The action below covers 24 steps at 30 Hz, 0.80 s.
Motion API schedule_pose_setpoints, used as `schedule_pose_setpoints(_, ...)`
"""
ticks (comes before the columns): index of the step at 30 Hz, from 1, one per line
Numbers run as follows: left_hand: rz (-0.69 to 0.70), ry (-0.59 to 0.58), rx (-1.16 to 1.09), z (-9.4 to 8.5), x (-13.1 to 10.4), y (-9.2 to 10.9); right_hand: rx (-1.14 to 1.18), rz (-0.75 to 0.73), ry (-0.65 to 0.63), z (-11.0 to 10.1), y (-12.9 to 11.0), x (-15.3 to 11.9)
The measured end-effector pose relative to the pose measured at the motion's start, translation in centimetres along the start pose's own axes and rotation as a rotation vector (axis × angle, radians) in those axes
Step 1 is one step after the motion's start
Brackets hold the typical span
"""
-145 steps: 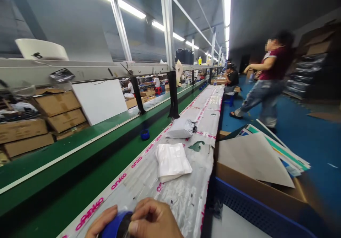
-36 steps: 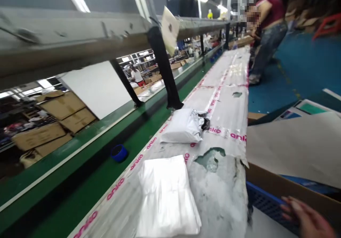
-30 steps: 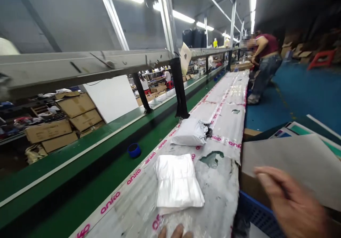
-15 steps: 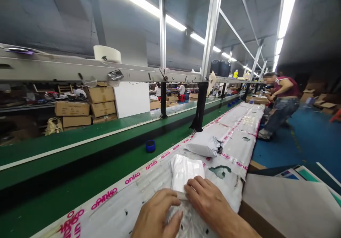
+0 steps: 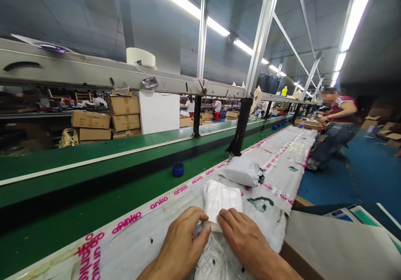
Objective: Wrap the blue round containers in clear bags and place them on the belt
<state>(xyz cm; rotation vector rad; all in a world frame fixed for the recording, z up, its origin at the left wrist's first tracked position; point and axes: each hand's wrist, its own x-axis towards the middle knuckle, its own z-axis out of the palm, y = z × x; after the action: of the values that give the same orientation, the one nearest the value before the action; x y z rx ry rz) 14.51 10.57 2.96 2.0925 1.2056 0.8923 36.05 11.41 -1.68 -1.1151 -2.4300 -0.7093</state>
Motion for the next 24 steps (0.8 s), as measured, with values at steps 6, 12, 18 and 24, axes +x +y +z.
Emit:
schedule_pose_setpoints(6, 0.008, -0.001, 0.027, 1.1, 0.1, -0.4, 0.092, 0.057, -0.011, 0.0, 0.0, 0.4)
schedule_pose_setpoints(12, -0.032, 0.011, 0.008, 1.9, -0.4, -2.0, 0.042, 0.044, -0.033, 0.2, -0.6, 0.7)
schedule_pose_setpoints(18, -0.040, 0.034, -0.022, 2.0, -0.6, -2.7, 0.484, 0.293, 0.048, -0.4, -0.3, 0.9)
schedule_pose_setpoints(24, -0.009, 0.031, -0.019, 2.0, -0.6, -3.0, 0.851, 0.616, -0.025, -0.5, 0.3, 1.3)
